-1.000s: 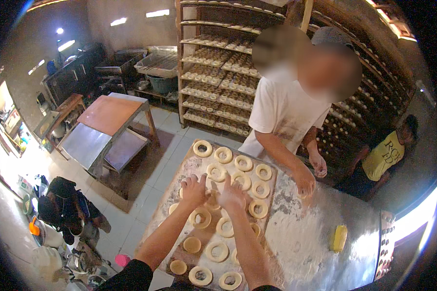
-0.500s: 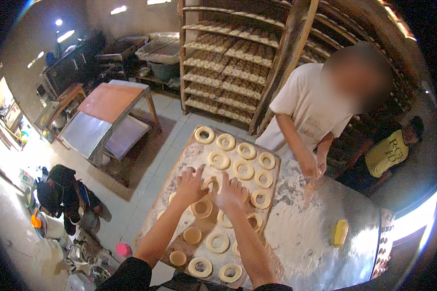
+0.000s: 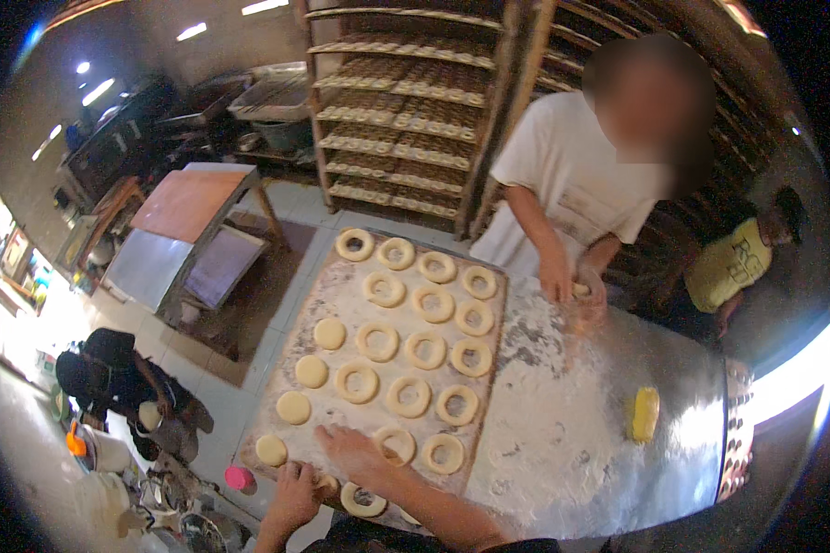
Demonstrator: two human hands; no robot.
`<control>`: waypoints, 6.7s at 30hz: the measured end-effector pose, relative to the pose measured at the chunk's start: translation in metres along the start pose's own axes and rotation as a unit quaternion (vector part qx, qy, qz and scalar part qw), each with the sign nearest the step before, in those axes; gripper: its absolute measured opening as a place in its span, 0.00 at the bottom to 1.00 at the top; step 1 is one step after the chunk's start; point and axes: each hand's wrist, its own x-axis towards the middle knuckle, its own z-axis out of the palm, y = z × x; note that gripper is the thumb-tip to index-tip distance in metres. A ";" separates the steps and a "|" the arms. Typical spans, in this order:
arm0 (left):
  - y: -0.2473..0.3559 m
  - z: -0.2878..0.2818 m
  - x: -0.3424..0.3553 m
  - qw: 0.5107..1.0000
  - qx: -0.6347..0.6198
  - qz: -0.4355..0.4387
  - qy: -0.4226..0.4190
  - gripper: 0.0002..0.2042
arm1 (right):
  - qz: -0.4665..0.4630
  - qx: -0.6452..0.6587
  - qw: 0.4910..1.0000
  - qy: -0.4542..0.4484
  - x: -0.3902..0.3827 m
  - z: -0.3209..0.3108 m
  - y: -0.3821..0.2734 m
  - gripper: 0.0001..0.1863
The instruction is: The person shapes small dough pieces into rings by hand and places them on a floured wooden board. Other workers nearby also shape dough and arrange trays on racks.
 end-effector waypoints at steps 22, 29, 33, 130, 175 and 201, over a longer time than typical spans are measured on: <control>0.284 0.213 0.121 0.963 -0.027 0.268 0.024 0.13 | 0.306 0.013 0.896 0.320 -0.328 -0.075 0.268 0.14; 0.335 0.199 0.095 0.936 -0.331 0.005 -0.121 0.14 | 0.172 0.380 0.853 0.312 -0.363 -0.109 0.240 0.26; 0.341 0.185 0.076 0.888 -0.456 0.029 -0.060 0.14 | 0.129 0.387 0.865 0.291 -0.360 -0.122 0.219 0.36; 0.033 0.044 0.103 0.957 0.145 -0.155 0.198 0.35 | 0.507 -0.113 0.799 0.303 -0.280 -0.030 0.188 0.24; 0.253 0.144 0.016 0.945 -0.214 0.073 0.235 0.11 | -0.052 0.428 0.868 0.248 -0.256 -0.044 0.122 0.42; 0.085 0.022 0.001 0.929 -0.246 -0.012 0.277 0.08 | -0.174 0.556 0.799 0.150 -0.078 -0.004 -0.008 0.34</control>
